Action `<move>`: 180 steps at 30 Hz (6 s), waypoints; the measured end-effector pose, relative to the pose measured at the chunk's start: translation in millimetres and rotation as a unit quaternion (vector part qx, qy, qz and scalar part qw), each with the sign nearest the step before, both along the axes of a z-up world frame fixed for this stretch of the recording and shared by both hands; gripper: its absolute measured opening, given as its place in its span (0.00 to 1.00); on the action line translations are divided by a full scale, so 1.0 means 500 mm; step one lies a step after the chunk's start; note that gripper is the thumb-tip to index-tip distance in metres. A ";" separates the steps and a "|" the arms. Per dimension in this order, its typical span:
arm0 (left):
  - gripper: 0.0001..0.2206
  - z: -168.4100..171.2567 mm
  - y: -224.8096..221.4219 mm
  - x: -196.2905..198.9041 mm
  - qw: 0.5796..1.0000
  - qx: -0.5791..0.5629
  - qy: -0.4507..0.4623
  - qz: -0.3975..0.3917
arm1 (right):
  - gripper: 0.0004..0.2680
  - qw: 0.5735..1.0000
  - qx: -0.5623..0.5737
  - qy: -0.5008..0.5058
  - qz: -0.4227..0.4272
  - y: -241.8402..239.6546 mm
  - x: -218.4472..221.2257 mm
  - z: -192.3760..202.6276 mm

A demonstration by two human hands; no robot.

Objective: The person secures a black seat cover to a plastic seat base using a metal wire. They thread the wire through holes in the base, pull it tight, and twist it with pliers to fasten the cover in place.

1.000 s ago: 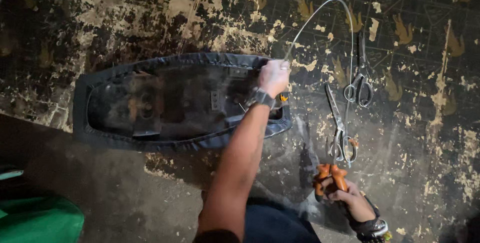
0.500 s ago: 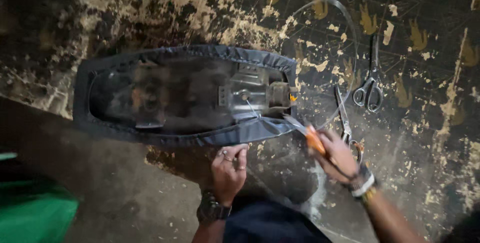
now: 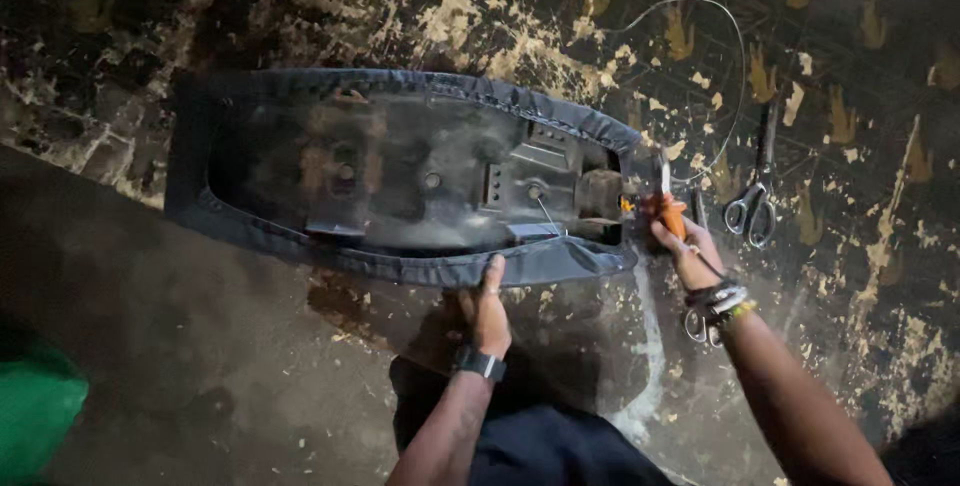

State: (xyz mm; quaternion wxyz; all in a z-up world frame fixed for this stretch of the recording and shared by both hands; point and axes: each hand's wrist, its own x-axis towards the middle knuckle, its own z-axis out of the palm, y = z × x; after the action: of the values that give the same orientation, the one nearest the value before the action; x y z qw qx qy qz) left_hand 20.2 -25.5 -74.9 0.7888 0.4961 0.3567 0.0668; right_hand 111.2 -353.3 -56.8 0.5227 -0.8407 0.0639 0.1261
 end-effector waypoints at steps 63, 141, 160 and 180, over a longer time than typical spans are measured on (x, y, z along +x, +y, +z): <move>0.36 0.104 0.264 -0.087 0.770 0.567 -0.138 -0.258 | 0.19 0.875 -0.368 -0.211 0.231 0.535 -0.329 0.244; 0.33 0.040 0.573 0.373 0.874 0.035 -0.124 -0.468 | 0.18 0.961 0.168 0.218 0.034 0.418 -0.087 0.003; 0.08 0.224 0.279 -0.113 0.732 0.647 -0.096 -0.189 | 0.11 0.823 -0.399 -0.316 0.252 0.011 0.030 0.013; 0.04 0.205 0.242 -0.098 0.774 0.589 -0.040 -0.231 | 0.13 0.985 -0.036 0.072 0.155 0.478 -0.269 0.161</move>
State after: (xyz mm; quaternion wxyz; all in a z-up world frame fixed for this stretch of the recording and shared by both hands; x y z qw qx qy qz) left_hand -28.9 95.5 27.6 0.3476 0.9280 0.0907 0.0990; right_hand -23.3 -114.3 23.8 0.4604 -0.8473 -0.0254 0.2636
